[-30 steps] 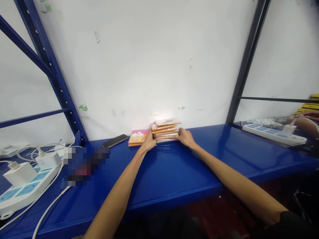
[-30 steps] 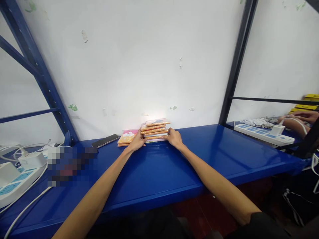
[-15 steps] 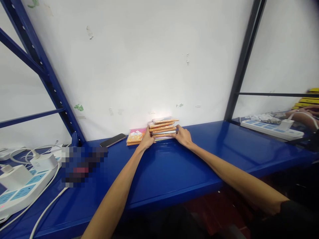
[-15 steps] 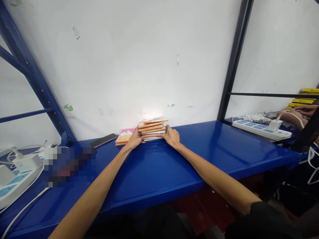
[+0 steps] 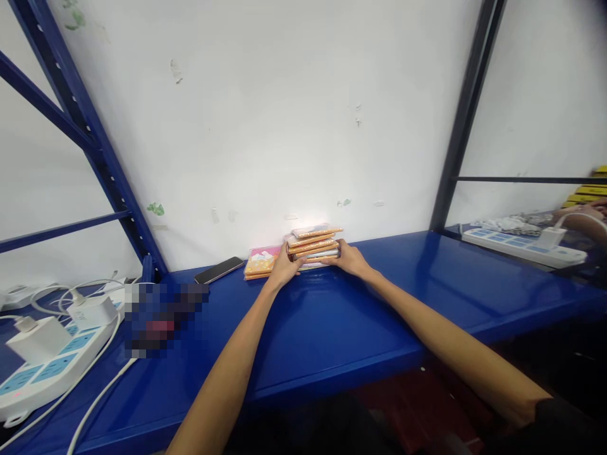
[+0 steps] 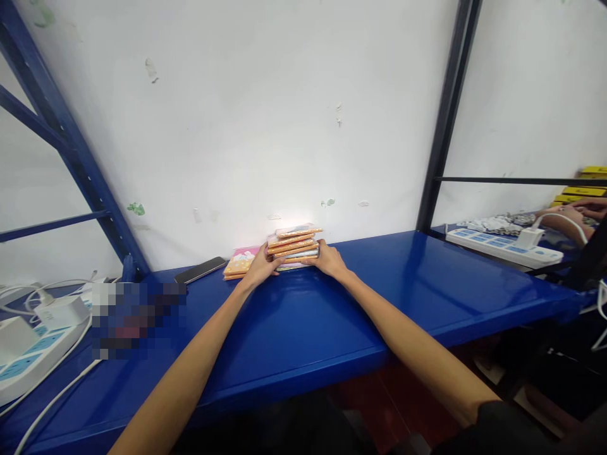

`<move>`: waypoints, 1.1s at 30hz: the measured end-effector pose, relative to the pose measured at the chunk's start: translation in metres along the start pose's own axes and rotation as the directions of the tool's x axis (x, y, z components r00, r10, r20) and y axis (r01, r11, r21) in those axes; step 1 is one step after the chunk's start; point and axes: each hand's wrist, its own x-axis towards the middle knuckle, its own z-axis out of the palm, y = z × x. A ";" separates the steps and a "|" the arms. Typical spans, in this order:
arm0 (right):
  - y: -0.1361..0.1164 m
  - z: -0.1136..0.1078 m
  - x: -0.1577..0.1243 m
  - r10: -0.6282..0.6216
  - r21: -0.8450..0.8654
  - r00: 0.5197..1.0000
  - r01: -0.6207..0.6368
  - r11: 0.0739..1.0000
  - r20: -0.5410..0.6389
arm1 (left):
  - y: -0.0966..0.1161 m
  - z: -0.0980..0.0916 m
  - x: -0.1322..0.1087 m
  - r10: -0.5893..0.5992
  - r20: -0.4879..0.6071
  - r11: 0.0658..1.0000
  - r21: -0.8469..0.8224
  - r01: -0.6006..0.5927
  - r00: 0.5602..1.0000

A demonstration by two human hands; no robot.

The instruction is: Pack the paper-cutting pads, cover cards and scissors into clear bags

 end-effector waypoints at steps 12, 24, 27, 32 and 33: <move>0.001 -0.007 -0.003 -0.097 -0.010 0.995 0.097 0.995 0.002 | 0.003 0.000 -0.001 0.016 -0.023 0.974 0.228 -0.010 1.000; 0.000 -0.012 -0.004 -0.035 -0.020 0.999 0.035 0.999 -0.008 | 0.003 0.000 0.003 0.009 0.076 0.964 0.266 -0.029 0.997; 0.000 -0.013 -0.001 -0.035 0.015 0.999 0.035 0.999 -0.009 | 0.004 0.001 0.004 0.031 0.071 0.959 0.280 -0.050 0.997; -0.001 -0.014 0.004 -0.008 0.140 0.999 0.012 0.990 -0.034 | 0.007 0.008 0.001 0.109 0.019 0.946 0.306 -0.110 0.994; -0.001 -0.014 0.005 -0.009 0.170 0.999 0.018 0.985 -0.051 | 0.008 0.009 -0.001 0.126 0.009 0.942 0.312 -0.123 0.992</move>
